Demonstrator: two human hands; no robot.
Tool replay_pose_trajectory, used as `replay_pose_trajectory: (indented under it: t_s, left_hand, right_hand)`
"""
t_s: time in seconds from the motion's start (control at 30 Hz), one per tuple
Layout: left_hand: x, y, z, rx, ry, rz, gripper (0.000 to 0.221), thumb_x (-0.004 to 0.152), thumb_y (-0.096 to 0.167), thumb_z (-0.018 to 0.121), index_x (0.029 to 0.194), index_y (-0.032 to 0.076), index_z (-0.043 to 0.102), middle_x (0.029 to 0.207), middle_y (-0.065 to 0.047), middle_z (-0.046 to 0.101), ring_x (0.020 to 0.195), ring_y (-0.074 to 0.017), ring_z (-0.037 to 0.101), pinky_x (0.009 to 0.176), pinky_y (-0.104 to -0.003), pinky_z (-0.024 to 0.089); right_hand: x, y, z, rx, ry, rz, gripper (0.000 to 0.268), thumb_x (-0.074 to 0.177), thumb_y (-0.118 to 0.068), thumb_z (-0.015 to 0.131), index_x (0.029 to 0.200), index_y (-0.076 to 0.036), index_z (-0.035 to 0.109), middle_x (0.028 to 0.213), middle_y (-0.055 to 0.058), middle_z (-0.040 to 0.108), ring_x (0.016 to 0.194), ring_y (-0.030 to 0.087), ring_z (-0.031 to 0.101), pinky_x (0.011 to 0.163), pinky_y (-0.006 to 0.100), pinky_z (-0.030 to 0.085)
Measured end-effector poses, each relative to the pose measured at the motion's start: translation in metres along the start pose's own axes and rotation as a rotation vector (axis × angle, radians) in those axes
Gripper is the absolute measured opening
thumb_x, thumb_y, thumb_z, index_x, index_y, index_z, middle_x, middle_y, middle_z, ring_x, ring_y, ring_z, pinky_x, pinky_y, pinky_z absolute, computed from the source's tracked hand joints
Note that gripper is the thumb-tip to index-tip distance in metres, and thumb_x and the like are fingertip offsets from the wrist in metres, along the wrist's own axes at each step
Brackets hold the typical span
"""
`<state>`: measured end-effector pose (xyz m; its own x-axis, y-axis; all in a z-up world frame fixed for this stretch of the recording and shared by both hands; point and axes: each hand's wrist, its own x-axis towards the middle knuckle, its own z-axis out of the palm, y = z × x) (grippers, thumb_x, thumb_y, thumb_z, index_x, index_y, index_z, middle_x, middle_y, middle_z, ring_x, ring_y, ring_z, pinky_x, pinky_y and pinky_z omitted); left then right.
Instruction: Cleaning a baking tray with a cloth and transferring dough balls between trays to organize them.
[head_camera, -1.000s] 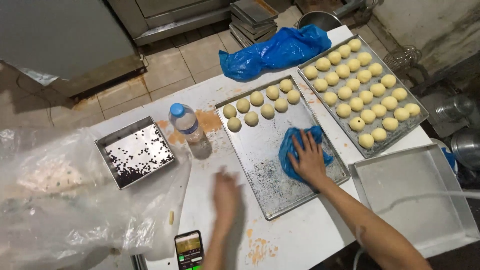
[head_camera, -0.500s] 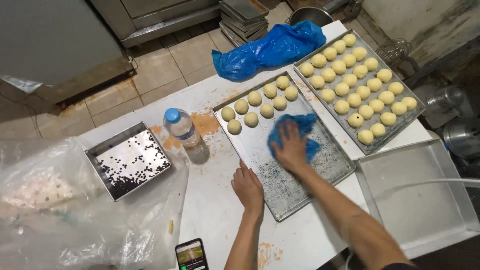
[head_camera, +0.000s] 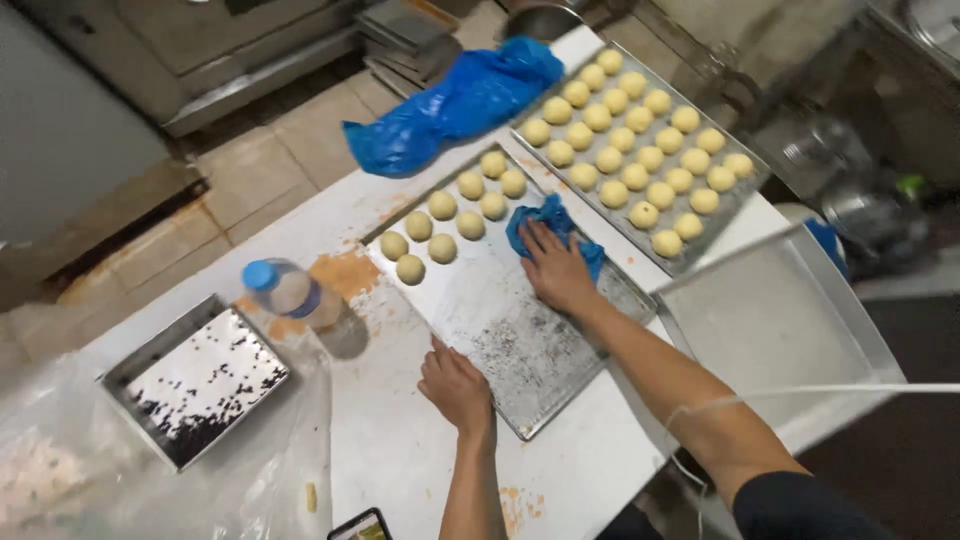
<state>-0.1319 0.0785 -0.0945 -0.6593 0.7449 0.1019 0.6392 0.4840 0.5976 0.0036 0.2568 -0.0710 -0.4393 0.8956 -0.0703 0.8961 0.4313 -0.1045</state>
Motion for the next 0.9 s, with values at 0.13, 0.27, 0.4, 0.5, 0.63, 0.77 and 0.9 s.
replay_pose_trajectory:
  t_s: [0.13,0.27,0.4,0.5,0.63,0.77,0.9]
  left_hand:
    - [0.002,-0.002,0.014,-0.009,0.151,0.005,0.038,0.092,0.012,0.046,0.128,0.004,0.054,0.088,-0.009,0.055,0.084,-0.0298,0.051,0.067,-0.043,0.034]
    - [-0.006,-0.008,0.017,0.07,0.231,0.063,0.035,0.094,0.011,0.048,0.126,0.003,0.057,0.083,-0.008,0.054,0.076,-0.029,0.051,0.063,-0.041,0.033]
    - [0.004,-0.008,0.01,0.029,0.114,0.034,0.035,0.098,0.015,0.042,0.129,0.003,0.052,0.085,-0.007,0.052,0.077,-0.0271,0.051,0.068,-0.04,0.034]
    - [0.007,0.003,-0.004,-0.021,-0.003,0.002,0.034,0.099,0.015,0.039,0.127,0.003,0.053,0.083,-0.004,0.05,0.074,-0.0218,0.05,0.071,-0.036,0.033]
    - [0.002,0.007,-0.005,0.007,-0.038,0.018,0.036,0.1,0.016,0.037,0.132,0.002,0.049,0.084,-0.005,0.049,0.076,-0.0229,0.051,0.072,-0.037,0.034]
    - [0.008,0.003,-0.003,0.0,-0.056,-0.004,0.038,0.102,0.017,0.032,0.134,0.003,0.046,0.084,-0.004,0.047,0.076,-0.0222,0.049,0.074,-0.037,0.034]
    - [0.004,0.001,0.002,0.01,0.014,0.026,0.038,0.101,0.02,0.032,0.132,0.005,0.048,0.083,-0.005,0.046,0.077,-0.0238,0.05,0.074,-0.039,0.035]
  right_hand:
    - [-0.066,-0.062,-0.075,0.702,-0.236,0.674,0.05,0.097,-0.043,0.019,0.13,-0.011,0.038,0.137,0.018,0.04,0.117,0.04,0.049,0.093,0.056,0.038]
    - [-0.137,-0.078,-0.037,0.814,-0.63,0.456,0.033,0.083,-0.045,0.046,0.102,-0.024,0.063,0.108,0.0,0.063,0.096,0.018,0.06,0.079,0.034,0.04]
    - [-0.139,0.019,0.005,0.628,-0.418,-0.365,0.018,0.09,-0.023,0.052,0.083,-0.014,0.066,0.101,0.009,0.057,0.096,0.029,0.054,0.081,0.042,0.045]
    - [-0.084,0.103,0.044,0.247,-0.232,-0.135,0.02,0.088,-0.033,0.054,0.09,-0.018,0.067,0.1,0.005,0.061,0.099,0.027,0.059,0.084,0.041,0.049]
    - [0.013,0.035,0.083,0.405,0.124,0.003,0.033,0.083,-0.024,0.07,0.113,-0.011,0.064,0.12,0.011,0.053,0.118,0.033,0.052,0.099,0.045,0.039]
    - [-0.033,-0.083,0.034,0.618,-0.002,-0.418,0.036,0.098,-0.028,0.039,0.117,-0.009,0.063,0.111,0.019,0.061,0.108,0.038,0.057,0.091,0.049,0.04]
    - [-0.045,-0.071,-0.013,0.253,-0.037,-0.674,0.04,0.098,-0.028,0.04,0.134,-0.017,0.051,0.13,0.01,0.056,0.118,0.03,0.051,0.095,0.054,0.032]
